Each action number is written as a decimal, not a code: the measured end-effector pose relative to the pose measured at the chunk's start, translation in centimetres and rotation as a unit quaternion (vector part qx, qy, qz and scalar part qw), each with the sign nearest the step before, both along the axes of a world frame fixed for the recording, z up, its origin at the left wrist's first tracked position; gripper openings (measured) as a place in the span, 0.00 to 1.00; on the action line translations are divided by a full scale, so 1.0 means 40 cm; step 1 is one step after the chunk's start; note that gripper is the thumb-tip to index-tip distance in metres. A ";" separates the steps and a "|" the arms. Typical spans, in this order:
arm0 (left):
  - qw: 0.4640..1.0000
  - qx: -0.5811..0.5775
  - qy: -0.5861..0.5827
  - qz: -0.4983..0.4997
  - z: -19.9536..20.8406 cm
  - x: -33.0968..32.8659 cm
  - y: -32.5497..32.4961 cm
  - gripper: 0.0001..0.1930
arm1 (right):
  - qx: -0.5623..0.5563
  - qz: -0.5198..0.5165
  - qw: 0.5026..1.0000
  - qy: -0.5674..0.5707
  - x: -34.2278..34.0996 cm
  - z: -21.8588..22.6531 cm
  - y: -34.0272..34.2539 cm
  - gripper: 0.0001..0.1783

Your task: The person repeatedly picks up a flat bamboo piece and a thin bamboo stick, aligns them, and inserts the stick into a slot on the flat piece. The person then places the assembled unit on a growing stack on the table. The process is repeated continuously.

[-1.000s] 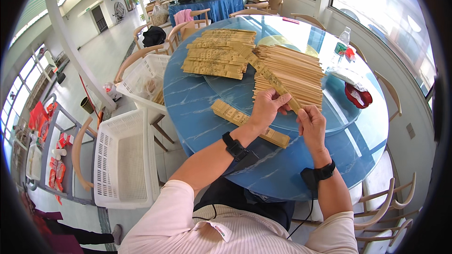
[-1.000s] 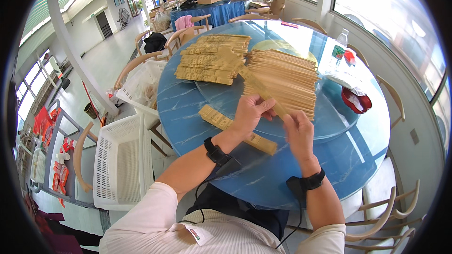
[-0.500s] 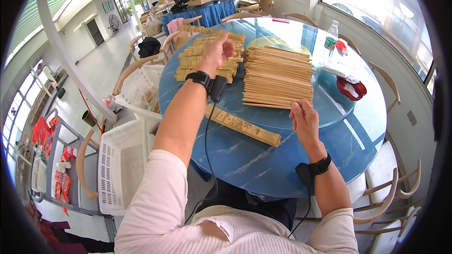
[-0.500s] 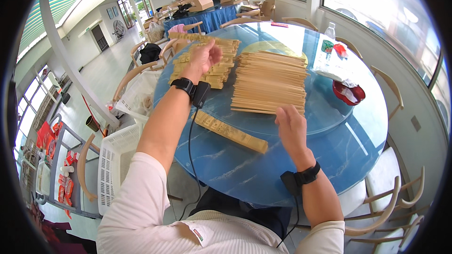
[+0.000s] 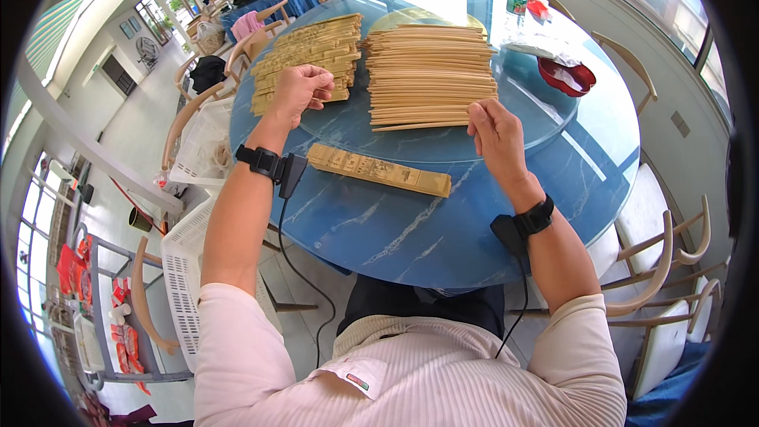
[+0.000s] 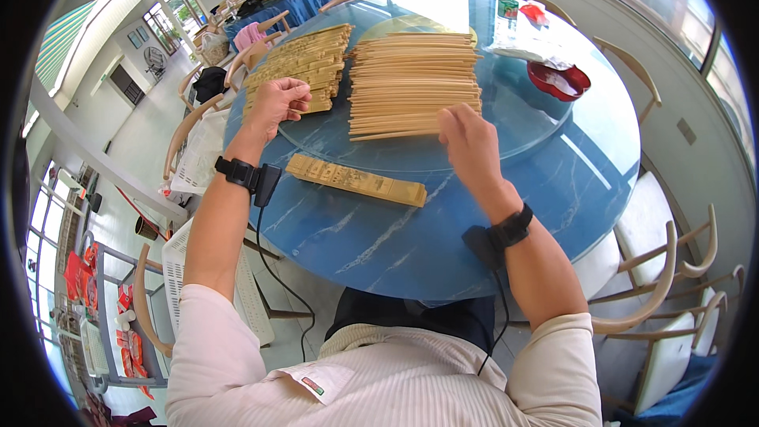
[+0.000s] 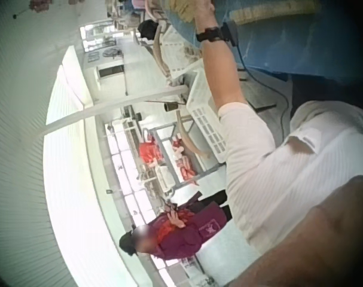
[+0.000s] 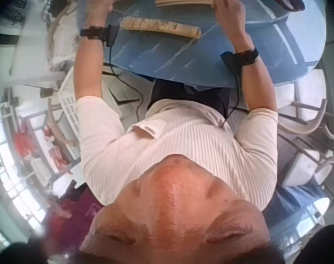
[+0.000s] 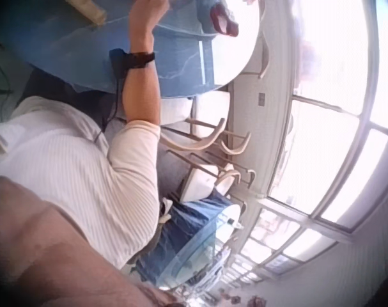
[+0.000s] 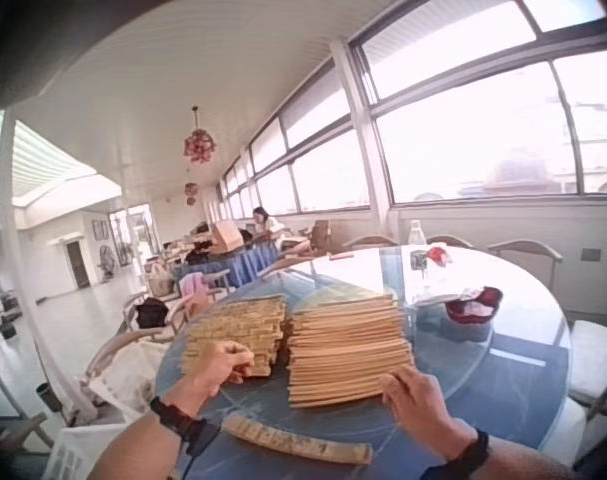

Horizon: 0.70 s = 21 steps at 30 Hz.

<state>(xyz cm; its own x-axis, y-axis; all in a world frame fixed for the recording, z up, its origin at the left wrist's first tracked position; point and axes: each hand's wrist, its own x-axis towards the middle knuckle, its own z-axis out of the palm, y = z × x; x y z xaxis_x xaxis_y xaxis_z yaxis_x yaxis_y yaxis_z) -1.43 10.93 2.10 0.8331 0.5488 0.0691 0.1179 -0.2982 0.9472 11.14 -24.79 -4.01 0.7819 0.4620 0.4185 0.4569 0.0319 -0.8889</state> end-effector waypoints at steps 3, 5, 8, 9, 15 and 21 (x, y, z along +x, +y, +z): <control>0.996 0.064 0.044 -0.040 0.002 -0.003 -0.072 0.05 | 0.015 -0.015 1.000 0.017 0.002 0.015 -0.010 0.16; 0.991 0.106 0.057 -0.063 -0.015 0.006 -0.104 0.04 | 0.014 -0.020 1.000 0.001 0.013 0.008 -0.012 0.16; 0.979 0.160 0.065 -0.104 -0.046 0.019 -0.140 0.02 | 0.011 -0.027 0.999 -0.033 0.030 -0.018 -0.006 0.15; 0.971 0.190 0.068 -0.125 -0.061 0.023 -0.137 0.02 | 0.016 -0.026 0.999 -0.028 0.027 -0.015 -0.003 0.15; 0.931 0.327 0.068 -0.146 -0.094 0.041 -0.190 0.08 | 0.033 -0.054 0.997 -0.037 0.032 0.016 -0.020 0.17; 0.916 0.368 0.084 -0.138 -0.111 0.057 -0.210 0.10 | 0.050 -0.057 0.997 -0.029 0.047 0.023 -0.032 0.16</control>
